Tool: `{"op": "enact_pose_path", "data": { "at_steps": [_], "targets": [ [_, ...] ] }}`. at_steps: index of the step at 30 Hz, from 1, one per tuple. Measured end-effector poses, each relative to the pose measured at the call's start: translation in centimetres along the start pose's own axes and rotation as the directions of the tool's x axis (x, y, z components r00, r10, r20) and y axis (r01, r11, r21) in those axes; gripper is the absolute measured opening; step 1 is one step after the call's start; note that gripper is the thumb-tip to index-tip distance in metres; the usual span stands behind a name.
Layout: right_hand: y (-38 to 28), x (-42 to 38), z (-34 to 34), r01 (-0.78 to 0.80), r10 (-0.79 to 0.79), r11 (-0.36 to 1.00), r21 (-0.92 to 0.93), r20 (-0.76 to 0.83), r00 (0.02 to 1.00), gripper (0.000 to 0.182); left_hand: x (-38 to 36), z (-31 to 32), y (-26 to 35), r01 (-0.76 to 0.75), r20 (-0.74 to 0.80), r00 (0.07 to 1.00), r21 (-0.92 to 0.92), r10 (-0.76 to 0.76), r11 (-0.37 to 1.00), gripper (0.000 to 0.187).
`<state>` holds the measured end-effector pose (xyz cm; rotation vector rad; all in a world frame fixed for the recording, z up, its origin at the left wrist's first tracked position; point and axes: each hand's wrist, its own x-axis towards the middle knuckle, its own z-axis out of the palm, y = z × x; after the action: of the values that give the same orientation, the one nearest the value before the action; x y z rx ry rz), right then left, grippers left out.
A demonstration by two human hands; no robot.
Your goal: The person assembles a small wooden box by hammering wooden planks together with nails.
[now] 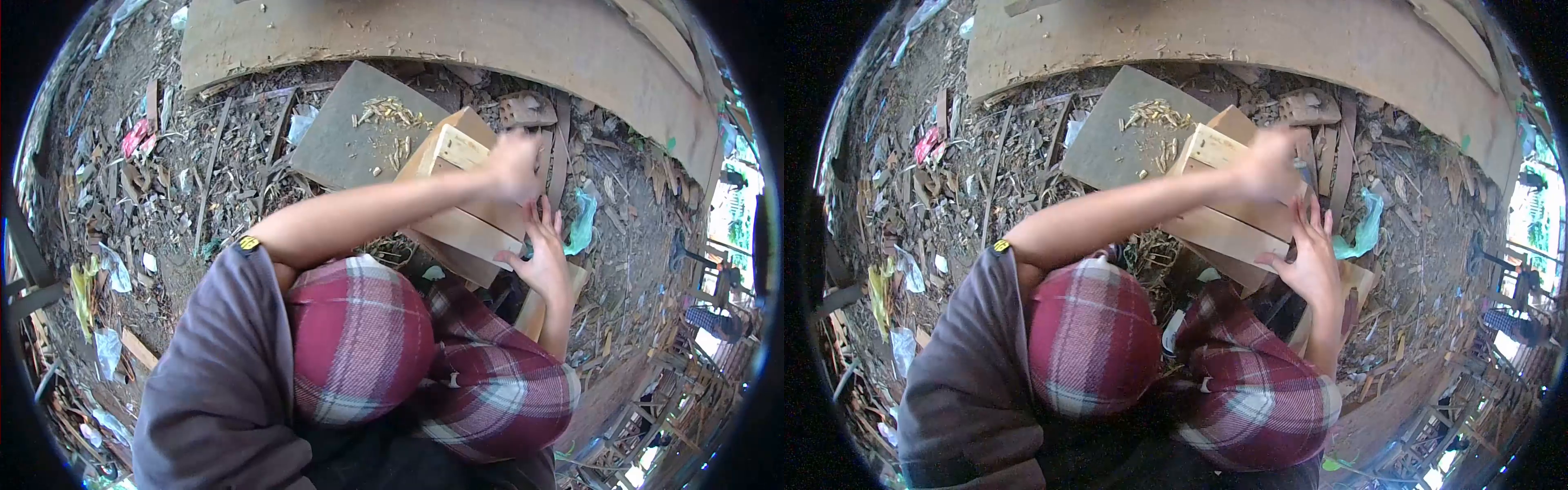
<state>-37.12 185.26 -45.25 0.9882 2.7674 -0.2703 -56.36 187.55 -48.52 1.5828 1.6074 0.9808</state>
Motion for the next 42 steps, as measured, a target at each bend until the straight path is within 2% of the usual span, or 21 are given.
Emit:
{"op": "enact_pose_path", "data": {
  "at_steps": [2,3,4,6,7,10,13,19,24,25,26,27,28,29,30,32,34,36,38,40,42],
  "targets": [
    [-0.1,0.1,-0.2,0.001,-0.001,0.999,0.035,-0.014,1.0,0.099,0.0,-5.3,-2.5,-0.172,-0.162,0.973,-0.045,0.163,0.984,0.032],
    [-0.2,0.1,-0.4,0.016,-0.015,1.0,0.011,-0.024,1.0,0.1,-0.3,-8.2,-3.7,-0.078,-0.168,0.983,-0.05,0.068,0.996,0.02],
    [-0.3,0.1,-0.5,0.008,-0.008,1.0,-0.002,-0.017,1.0,0.101,-0.8,-10.5,-5.6,-0.059,-0.236,0.967,0.143,0.092,0.988,0.018],
    [-0.5,0.2,-0.7,-0.003,0.003,1.0,-0.027,-0.006,1.0,0.102,-2.4,-12.9,-10.7,0.163,-0.201,0.974,0.328,-0.1,0.93,0.017],
    [-0.6,0.2,-0.7,-0.005,0.005,0.999,-0.039,-0.001,1.0,0.104,-3.4,-12.8,-13.3,0.211,-0.081,0.977,0.31,-0.195,0.927,0.017],
    [-0.5,0.2,-0.6,-0.017,0.017,0.999,-0.032,-0.004,1.0,0.103,-5.4,-9.9,-17.0,0.155,-0.028,0.988,0.248,-0.153,0.956,0.013],
    [-0.7,0.1,-0.6,-0.039,0.039,0.999,-0.018,0.001,0.999,0.102,-5.6,-8.6,-17.8,0.246,-0.239,0.952,0.216,-0.193,0.945,0.018],
    [-0.9,0.2,-1.0,-0.054,0.055,0.998,-0.038,0.027,0.998,0.101,-5.2,-7.1,-18.0,0.303,-0.281,0.931,0.245,-0.232,0.921,0.018],
    [-1.0,-0.1,-1.0,-0.071,0.071,0.997,-0.009,-0.006,0.997,0.096,-4.6,-6.3,-18.2,0.345,-0.245,0.936,0.497,-0.253,0.796,0.023],
    [0.0,-0.5,0.5,-0.006,0.006,1.0,0.001,-0.146,0.989,0.094,-4.3,-6.4,-17.6,0.361,-0.2,0.933,0.488,-0.3,0.795,0.024],
    [0.4,-0.6,1.1,0.024,-0.02,1.0,0.016,-0.199,0.98,0.094,-4.2,-6.5,-16.8,0.304,-0.133,0.952,0.529,-0.277,0.792,0.025],
    [0.7,-0.7,1.3,0.036,-0.031,0.999,0.031,-0.169,0.985,0.096,-4.6,-6.4,-16.9,0.187,-0.166,0.979,0.509,-0.118,0.84,0.023],
    [0.6,-0.7,0.7,0.032,-0.028,0.999,0.034,-0.118,0.993,0.1,-4.6,-6.5,-16.5,0.084,-0.082,0.996,0.657,-0.04,0.749,0.023],
    [0.6,-0.8,1.0,0.02,-0.017,1.0,0.021,-0.14,0.99,0.1,-4.9,-6.3,-17.0,0.043,-0.164,0.984,0.576,0.064,0.816,0.019],
    [0.7,-0.9,1.4,0.023,-0.021,1.0,0.011,-0.154,0.988,0.099,-4.9,-5.9,-18.0,0.174,-0.224,0.973,0.565,-0.053,0.807,0.013],
    [0.6,-0.8,1.6,0.005,-0.006,1.0,-0.005,-0.109,0.994,0.103,-5.1,-6.3,-22.3,-0.024,-0.228,0.953,0.599,0.199,0.801,0.012],
    [0.2,-0.7,1.1,-0.055,0.055,0.998,-0.027,0.026,0.998,0.111,-6.1,-8.3,-20.0,0.067,-0.245,0.969,0.393,0.035,0.917,0.011],
    [0.6,-0.7,1.9,-0.04,0.042,0.998,0.046,-0.056,0.998,0.109,-7.1,-9.5,-19.7,-0.01,-0.307,0.941,0.404,0.146,0.915,0.009],
    [0.7,-0.6,2.1,-0.037,0.04,0.998,0.057,-0.049,0.998,0.112,-8.0,-11.1,-19.4,0.035,-0.293,0.953,0.376,0.083,0.926,0.014],
    [0.6,-0.6,2.1,-0.042,0.043,0.998,0.041,-0.032,0.999,0.114,-8.8,-12.1,-16.2,0.309,-0.275,0.913,-0.013,-0.301,0.951,0.029],
    [0.8,-0.5,2.5,-0.053,0.055,0.997,0.053,-0.04,0.998,0.116,-8.8,-14.2,-18.1,0.37,-0.131,0.912,-0.145,-0.388,0.918,0.035]
  ]
}}
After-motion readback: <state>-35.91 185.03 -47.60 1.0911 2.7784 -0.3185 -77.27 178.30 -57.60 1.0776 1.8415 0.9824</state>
